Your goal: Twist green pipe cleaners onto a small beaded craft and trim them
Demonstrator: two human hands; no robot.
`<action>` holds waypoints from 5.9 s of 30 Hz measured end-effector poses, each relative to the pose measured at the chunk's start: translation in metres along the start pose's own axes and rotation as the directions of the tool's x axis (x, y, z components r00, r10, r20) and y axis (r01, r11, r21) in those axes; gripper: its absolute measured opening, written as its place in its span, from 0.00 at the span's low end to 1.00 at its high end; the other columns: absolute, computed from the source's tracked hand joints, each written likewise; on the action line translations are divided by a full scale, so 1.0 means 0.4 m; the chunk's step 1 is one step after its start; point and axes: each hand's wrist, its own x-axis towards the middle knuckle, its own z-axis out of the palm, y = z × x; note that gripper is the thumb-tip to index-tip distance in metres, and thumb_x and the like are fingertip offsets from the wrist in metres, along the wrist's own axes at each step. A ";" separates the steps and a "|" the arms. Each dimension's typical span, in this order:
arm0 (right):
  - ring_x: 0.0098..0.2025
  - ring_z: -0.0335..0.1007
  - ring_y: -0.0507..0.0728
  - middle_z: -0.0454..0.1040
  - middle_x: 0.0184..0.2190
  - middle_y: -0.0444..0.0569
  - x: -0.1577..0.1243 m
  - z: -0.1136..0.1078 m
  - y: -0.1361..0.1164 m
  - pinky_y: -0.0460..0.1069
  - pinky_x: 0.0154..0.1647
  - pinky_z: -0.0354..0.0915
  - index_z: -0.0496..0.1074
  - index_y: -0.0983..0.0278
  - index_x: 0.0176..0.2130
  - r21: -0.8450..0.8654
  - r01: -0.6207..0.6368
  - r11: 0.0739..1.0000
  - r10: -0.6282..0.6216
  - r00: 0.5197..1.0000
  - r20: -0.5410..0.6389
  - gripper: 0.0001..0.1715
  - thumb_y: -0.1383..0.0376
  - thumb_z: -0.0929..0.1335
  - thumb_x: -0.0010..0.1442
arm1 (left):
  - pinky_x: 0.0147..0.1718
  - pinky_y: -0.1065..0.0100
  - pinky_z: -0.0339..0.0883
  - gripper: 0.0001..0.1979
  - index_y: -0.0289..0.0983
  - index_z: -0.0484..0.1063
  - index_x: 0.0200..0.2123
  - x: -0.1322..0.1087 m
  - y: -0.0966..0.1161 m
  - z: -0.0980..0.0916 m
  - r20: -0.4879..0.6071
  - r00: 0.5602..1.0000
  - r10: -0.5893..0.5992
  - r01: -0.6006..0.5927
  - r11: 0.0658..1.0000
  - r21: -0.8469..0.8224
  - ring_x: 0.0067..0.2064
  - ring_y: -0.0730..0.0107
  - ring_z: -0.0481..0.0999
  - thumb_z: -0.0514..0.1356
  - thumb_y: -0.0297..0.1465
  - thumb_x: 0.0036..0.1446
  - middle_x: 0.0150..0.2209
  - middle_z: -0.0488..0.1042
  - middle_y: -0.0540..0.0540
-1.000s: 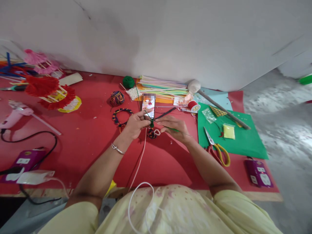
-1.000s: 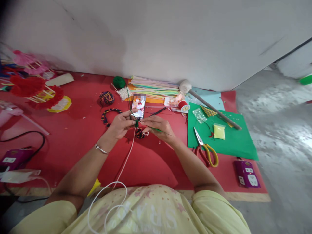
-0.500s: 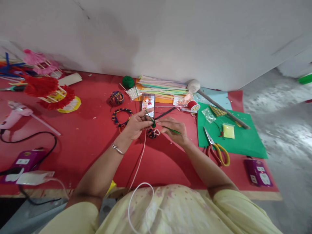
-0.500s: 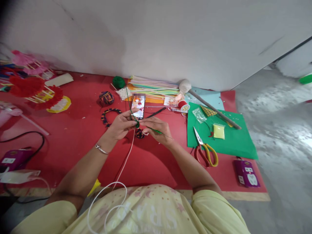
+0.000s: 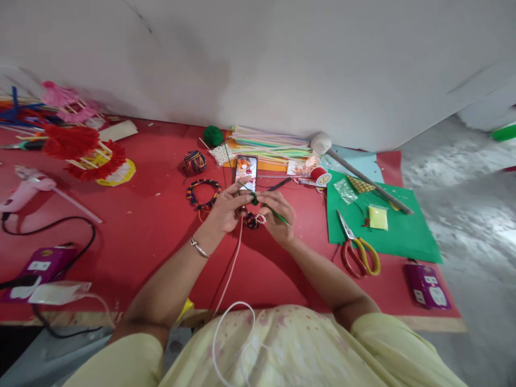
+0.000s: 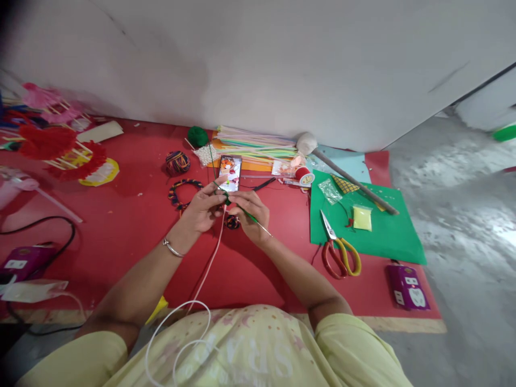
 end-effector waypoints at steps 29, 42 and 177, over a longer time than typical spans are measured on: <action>0.51 0.77 0.60 0.80 0.52 0.50 0.052 -0.143 0.016 0.58 0.52 0.73 0.74 0.51 0.58 -0.034 0.263 0.964 -0.223 0.874 0.431 0.23 0.63 0.72 0.64 | 0.17 0.77 0.65 0.32 0.34 0.77 0.52 0.008 0.014 -0.034 0.100 0.994 -0.051 0.034 0.985 0.168 0.21 0.79 0.71 0.72 0.25 0.39 0.27 0.75 0.53; 0.50 0.78 0.59 0.80 0.51 0.53 0.073 -0.175 0.006 0.55 0.52 0.73 0.75 0.55 0.58 0.040 0.230 0.972 -0.216 0.822 0.526 0.21 0.62 0.71 0.66 | 0.19 0.77 0.64 0.32 0.34 0.77 0.53 0.006 0.007 -0.031 0.134 0.990 -0.032 -0.009 0.955 0.295 0.23 0.80 0.70 0.71 0.24 0.40 0.29 0.73 0.52; 0.41 0.75 0.57 0.77 0.36 0.51 0.050 -0.036 0.025 0.51 0.45 0.72 0.79 0.62 0.30 0.216 -0.474 0.854 0.398 0.861 0.316 0.27 0.45 0.66 0.65 | 0.25 0.75 0.64 0.31 0.36 0.78 0.53 0.036 -0.009 -0.056 0.033 0.961 0.275 -0.255 0.832 0.493 0.27 0.76 0.73 0.75 0.33 0.43 0.30 0.78 0.49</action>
